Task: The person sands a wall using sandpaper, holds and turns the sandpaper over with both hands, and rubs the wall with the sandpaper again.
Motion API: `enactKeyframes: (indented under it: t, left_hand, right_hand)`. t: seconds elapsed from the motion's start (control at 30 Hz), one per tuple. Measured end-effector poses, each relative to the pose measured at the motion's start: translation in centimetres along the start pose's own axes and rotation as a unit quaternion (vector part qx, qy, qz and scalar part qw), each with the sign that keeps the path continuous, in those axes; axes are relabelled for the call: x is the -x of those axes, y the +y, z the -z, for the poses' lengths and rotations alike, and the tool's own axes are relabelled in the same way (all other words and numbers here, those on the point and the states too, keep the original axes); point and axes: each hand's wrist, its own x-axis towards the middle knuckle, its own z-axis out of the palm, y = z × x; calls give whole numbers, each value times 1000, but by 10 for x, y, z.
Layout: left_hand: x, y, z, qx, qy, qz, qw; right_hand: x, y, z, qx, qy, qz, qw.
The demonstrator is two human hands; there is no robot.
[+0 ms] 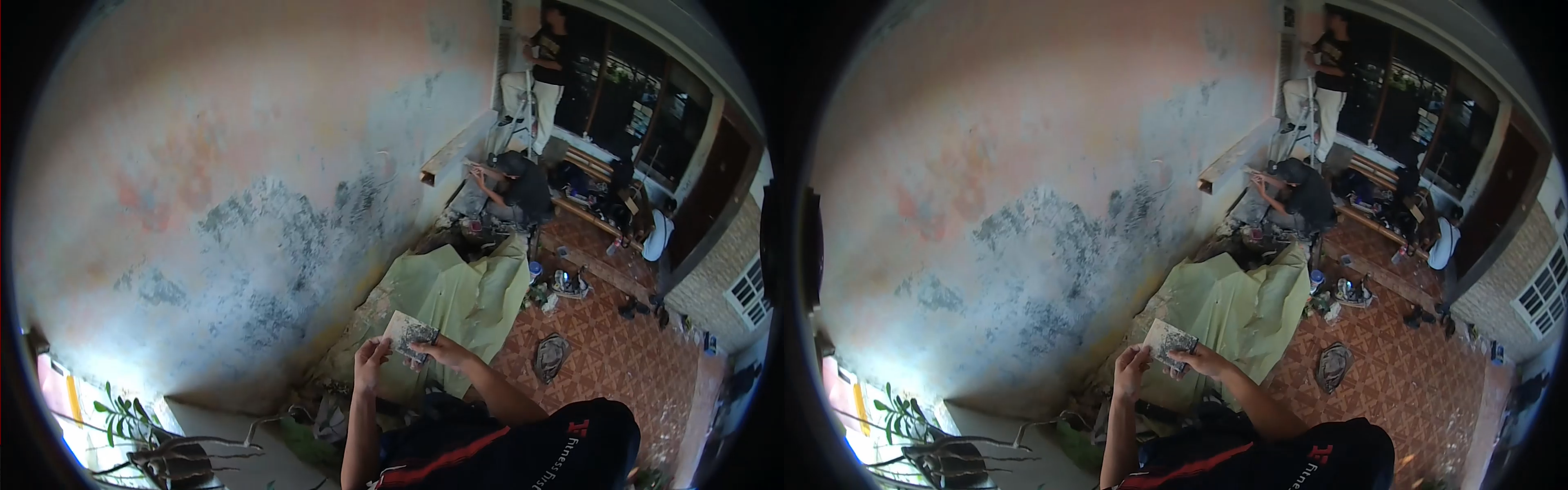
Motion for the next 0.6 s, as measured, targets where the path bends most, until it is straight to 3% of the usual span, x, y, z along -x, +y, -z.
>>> enactKeyframes:
  t: [0.33, 0.6]
  left_hand:
    - [-18, -12, -36, 92, -76, 75, 990]
    - [-16, -19, -35, 145, -92, 111, 979]
  right_hand:
    - [29, -8, 23, -3, 76, 52, 996]
    - [29, -12, 26, -3, 68, 44, 997]
